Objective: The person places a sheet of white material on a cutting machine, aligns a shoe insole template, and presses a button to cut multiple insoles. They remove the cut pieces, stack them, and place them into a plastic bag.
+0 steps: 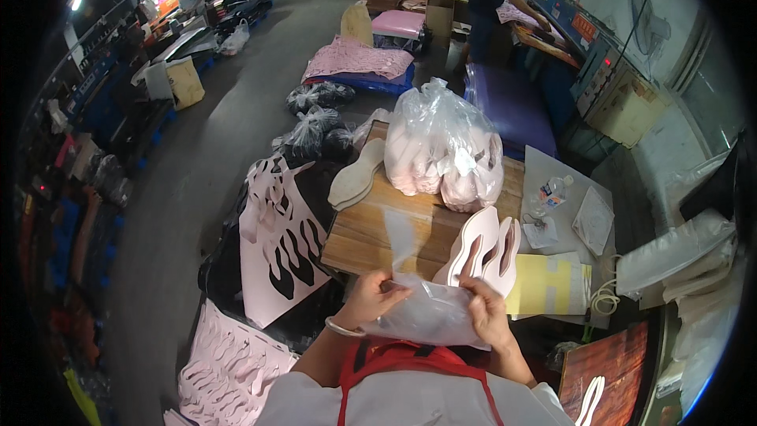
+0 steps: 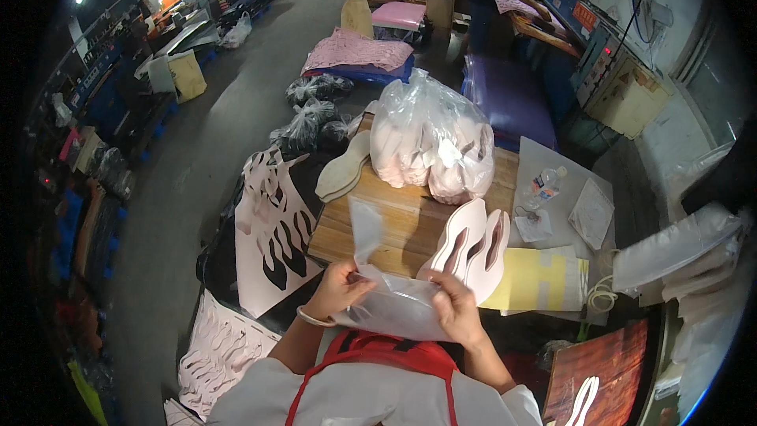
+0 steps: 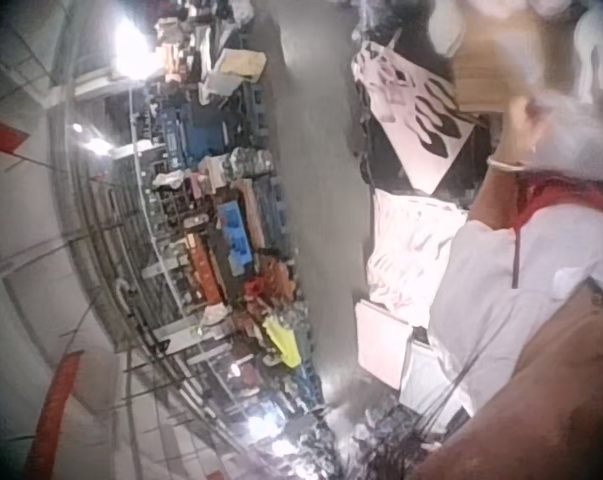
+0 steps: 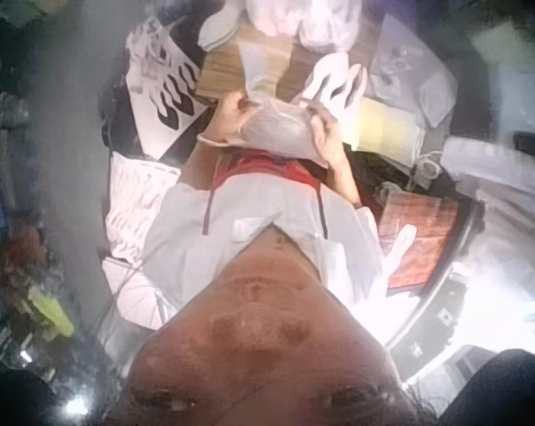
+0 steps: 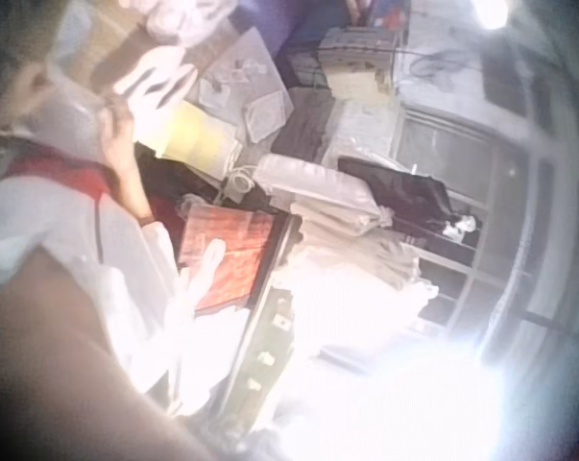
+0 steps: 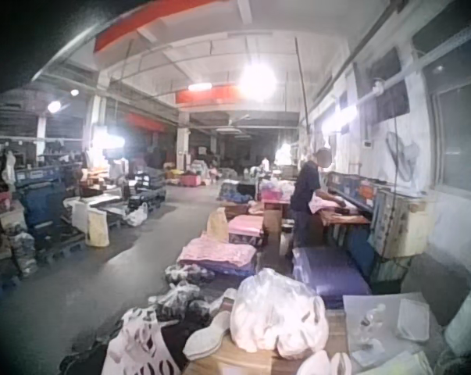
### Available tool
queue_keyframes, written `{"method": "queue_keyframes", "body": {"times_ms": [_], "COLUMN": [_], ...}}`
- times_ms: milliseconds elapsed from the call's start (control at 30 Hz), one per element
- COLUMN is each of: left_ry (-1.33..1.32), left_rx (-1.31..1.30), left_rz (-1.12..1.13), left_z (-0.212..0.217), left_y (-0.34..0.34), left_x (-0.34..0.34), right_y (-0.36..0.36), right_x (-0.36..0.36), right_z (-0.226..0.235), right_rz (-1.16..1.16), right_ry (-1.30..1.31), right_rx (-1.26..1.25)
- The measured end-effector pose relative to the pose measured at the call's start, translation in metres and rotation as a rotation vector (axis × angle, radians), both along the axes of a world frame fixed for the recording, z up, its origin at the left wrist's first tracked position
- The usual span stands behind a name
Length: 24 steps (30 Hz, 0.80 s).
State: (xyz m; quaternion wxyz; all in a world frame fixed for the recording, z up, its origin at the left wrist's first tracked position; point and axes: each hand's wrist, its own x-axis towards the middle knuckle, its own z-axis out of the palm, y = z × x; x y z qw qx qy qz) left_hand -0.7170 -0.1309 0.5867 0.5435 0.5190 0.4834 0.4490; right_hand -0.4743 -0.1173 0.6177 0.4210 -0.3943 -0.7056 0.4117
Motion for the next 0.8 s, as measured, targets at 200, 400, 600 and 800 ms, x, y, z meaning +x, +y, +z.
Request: {"method": "queue_keyframes", "body": {"times_ms": [200, 400, 600, 800], "left_ry": [-0.394, -0.356, -0.2, 0.221], "left_rx": [-0.221, -0.378, 0.126, 0.323], "left_rz": [-0.192, 0.139, 0.244, 0.203], "left_z": [-0.022, -0.029, -0.038, -0.05], "left_y": [-0.044, -0.055, -0.046, -0.05], "left_x": [-0.043, -0.051, -0.022, -0.004], "right_y": [0.014, 0.016, -0.018, -0.023], "right_x": [-0.049, -0.091, -0.108, -0.099], "right_z": [0.009, 0.003, -0.03, -0.049], "right_rz": [-0.272, -0.297, 0.054, 0.181], "right_ry": [-0.236, -0.577, -0.108, 0.108], "right_rx": [0.668, 0.672, -0.339, -0.565]}}
